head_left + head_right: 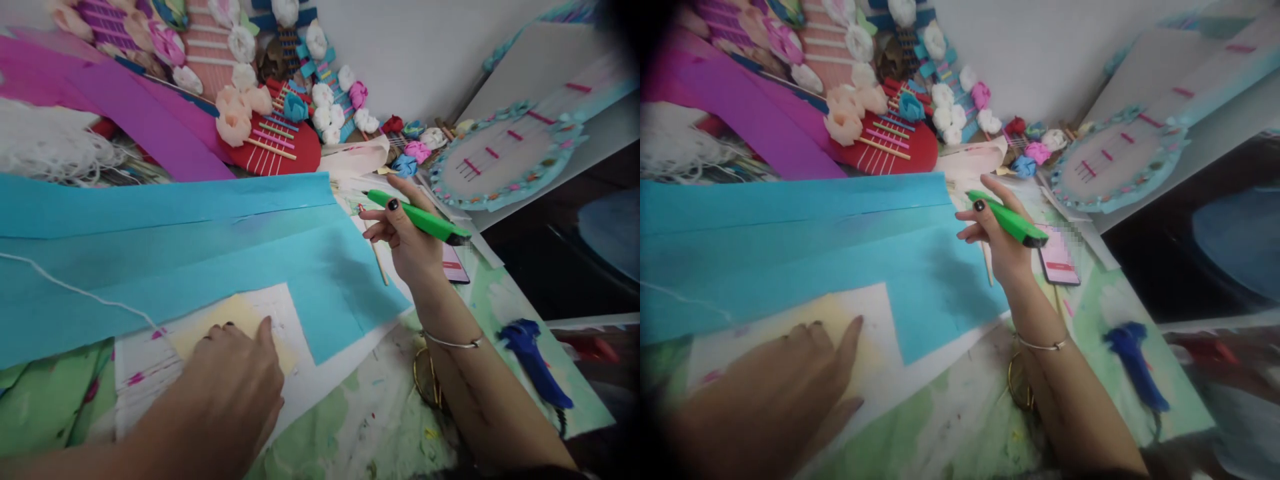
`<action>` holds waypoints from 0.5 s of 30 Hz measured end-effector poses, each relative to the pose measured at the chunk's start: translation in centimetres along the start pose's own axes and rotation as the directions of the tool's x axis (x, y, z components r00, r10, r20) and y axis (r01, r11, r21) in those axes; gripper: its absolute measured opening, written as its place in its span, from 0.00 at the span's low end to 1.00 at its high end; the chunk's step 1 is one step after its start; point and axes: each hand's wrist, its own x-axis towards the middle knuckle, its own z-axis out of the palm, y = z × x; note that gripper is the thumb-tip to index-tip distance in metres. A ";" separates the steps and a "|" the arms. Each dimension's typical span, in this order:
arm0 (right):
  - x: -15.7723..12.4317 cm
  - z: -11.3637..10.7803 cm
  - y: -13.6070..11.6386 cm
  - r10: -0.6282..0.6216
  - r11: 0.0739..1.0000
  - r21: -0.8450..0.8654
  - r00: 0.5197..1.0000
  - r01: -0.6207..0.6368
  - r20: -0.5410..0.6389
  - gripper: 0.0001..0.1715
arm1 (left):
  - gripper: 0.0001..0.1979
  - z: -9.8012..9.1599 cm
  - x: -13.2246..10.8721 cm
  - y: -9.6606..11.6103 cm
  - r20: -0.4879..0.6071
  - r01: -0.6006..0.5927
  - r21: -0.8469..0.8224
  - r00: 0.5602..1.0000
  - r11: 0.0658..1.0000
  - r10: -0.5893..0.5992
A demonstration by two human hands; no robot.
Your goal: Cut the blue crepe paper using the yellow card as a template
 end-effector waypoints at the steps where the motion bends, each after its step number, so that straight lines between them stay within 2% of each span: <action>1: -0.1 -0.2 -0.9 -0.027 1.000 -0.013 1.000 0.027 0.009 0.29 | 0.21 -0.2 0.1 -0.1 -0.018 -0.029 0.004 0.999 1.000 0.029; 3: -0.3 -0.5 -2.8 -0.076 0.996 -0.037 0.997 0.077 0.025 0.22 | 0.15 -0.6 0.7 -0.2 -0.031 -0.166 -0.058 0.986 0.984 0.165; 5: -0.5 -1.0 -4.3 -0.098 0.991 -0.089 0.994 0.103 0.049 0.16 | 0.13 -0.8 1.7 -0.1 -0.079 -0.250 -0.109 0.967 0.962 0.242; 7: -0.7 -1.5 -5.4 -0.092 0.981 -0.159 0.990 0.108 0.106 0.14 | 0.13 -0.5 2.9 0.2 -0.226 -0.333 -0.103 0.925 0.937 0.304; 8: -0.9 -1.9 -5.6 -0.087 0.974 -0.195 0.986 0.114 0.143 0.13 | 0.13 -0.2 3.5 0.5 -0.302 -0.380 -0.085 0.891 0.921 0.340; 10: -1.4 -2.6 -5.5 -0.083 0.955 -0.259 0.969 0.144 0.233 0.12 | 0.14 0.8 4.4 0.9 -0.389 -0.450 -0.054 0.831 0.891 0.396; 12: -2.2 -3.6 -4.6 -0.090 0.927 -0.319 0.942 0.198 0.323 0.13 | 0.13 1.8 5.0 1.3 -0.412 -0.488 -0.037 0.802 0.872 0.432; 15: -4.0 -5.2 -2.6 -0.037 0.870 -0.418 0.880 0.262 0.473 0.15 | 0.11 2.6 5.8 1.7 -0.453 -0.502 -0.008 0.773 0.865 0.445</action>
